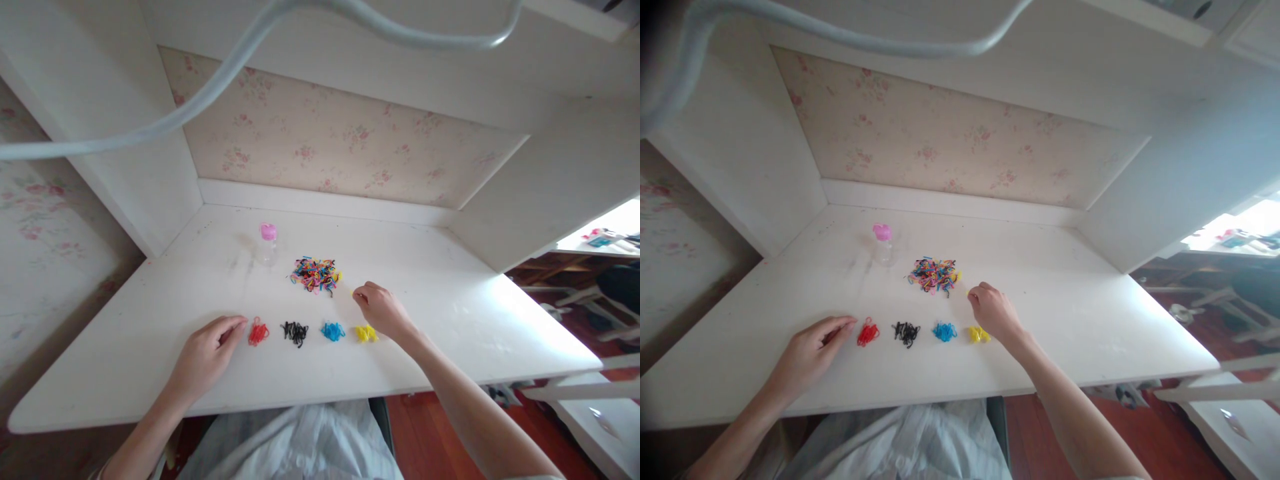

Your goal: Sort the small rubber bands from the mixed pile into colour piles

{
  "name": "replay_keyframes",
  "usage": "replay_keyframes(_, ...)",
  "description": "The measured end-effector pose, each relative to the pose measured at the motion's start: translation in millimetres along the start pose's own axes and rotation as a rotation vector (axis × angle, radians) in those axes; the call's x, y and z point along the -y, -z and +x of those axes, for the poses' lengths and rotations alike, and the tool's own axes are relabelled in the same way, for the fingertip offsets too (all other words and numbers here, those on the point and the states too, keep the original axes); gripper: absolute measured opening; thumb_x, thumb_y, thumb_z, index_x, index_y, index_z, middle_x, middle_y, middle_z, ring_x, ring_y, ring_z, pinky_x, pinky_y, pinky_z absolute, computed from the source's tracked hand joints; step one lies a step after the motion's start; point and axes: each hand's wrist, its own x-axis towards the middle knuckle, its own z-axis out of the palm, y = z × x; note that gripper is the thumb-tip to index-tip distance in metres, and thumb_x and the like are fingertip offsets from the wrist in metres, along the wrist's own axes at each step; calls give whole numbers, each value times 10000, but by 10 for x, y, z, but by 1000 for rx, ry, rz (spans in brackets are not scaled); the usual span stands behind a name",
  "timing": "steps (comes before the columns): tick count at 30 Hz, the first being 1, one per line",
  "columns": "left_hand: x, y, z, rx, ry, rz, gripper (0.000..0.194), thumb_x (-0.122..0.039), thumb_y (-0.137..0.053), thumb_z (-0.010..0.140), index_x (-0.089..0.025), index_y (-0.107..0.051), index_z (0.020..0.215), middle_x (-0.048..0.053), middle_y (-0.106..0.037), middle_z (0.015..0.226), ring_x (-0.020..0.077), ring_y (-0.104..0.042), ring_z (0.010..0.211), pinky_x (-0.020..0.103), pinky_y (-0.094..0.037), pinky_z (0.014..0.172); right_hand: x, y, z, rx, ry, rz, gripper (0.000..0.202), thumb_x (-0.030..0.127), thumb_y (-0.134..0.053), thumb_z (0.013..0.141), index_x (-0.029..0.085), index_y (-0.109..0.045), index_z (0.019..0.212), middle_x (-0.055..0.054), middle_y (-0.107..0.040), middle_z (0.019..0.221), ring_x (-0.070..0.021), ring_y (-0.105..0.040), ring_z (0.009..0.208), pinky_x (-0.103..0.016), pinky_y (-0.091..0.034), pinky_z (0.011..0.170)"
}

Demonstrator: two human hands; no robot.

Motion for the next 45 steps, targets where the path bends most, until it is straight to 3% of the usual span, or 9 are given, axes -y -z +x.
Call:
replay_keyframes(10, -24, -12, 16, -5, -12, 62, 349, -477, -450, 862, -227, -679, 944, 32, -714, 1006, 173, -663, 904, 210, -507, 774, -101, -65, -750, -70, -61, 61, 325, 340, -341, 926, 273, -657, 893, -15, -622, 850, -121, -590, 663, -237, -381, 630)
replay_keyframes(21, -30, -20, 14, 1, -29, 56, 317, -466, -471, 860, -238, -672, 948, 15, -715, 999, 163, -660, 910, 196, -497, 778, -121, -231, -903, -35, -30, -87, 333, 354, -300, 957, 269, -621, 977, -35, -618, 918, -123, -605, 619, -239, -345, 517)
replay_keyframes(30, -27, -23, 11, 3, -11, 72, 309, -466, -487, 853, -237, -672, 948, 5, -717, 996, 153, -666, 875, 177, -497, 749, -125, -225, -917, -57, -20, -88, 331, 348, -311, 954, 265, -630, 978, -35, -623, 934, -132, -612, 649, -246, -362, 533)
replay_keyframes(36, -20, -22, 12, 25, -6, 66, 315, -461, -476, 864, -231, -666, 966, 7, -710, 1011, 158, -652, 921, 190, -484, 793, -10, -60, -872, -100, -19, 51, 345, 341, -313, 947, 252, -646, 928, -29, -635, 887, -119, -590, 655, -235, -388, 608)
replay_keyframes(40, -16, -28, 21, 39, 15, 65, 310, -464, -479, 863, -242, -666, 972, -8, -707, 1016, 150, -648, 925, 188, -481, 793, 211, 24, -623, -102, 79, 86, 341, 334, -318, 950, 258, -651, 937, -15, -641, 896, -110, -589, 685, -222, -373, 630)
replay_keyframes(45, -10, -23, 17, 44, 32, 29, 305, -457, -475, 870, -243, -663, 979, -15, -704, 1014, 140, -647, 913, 187, -487, 771, 483, 20, -107, 17, 193, -67, 338, 335, -318, 945, 291, -653, 945, -6, -642, 958, -141, -606, 795, -238, -362, 634)
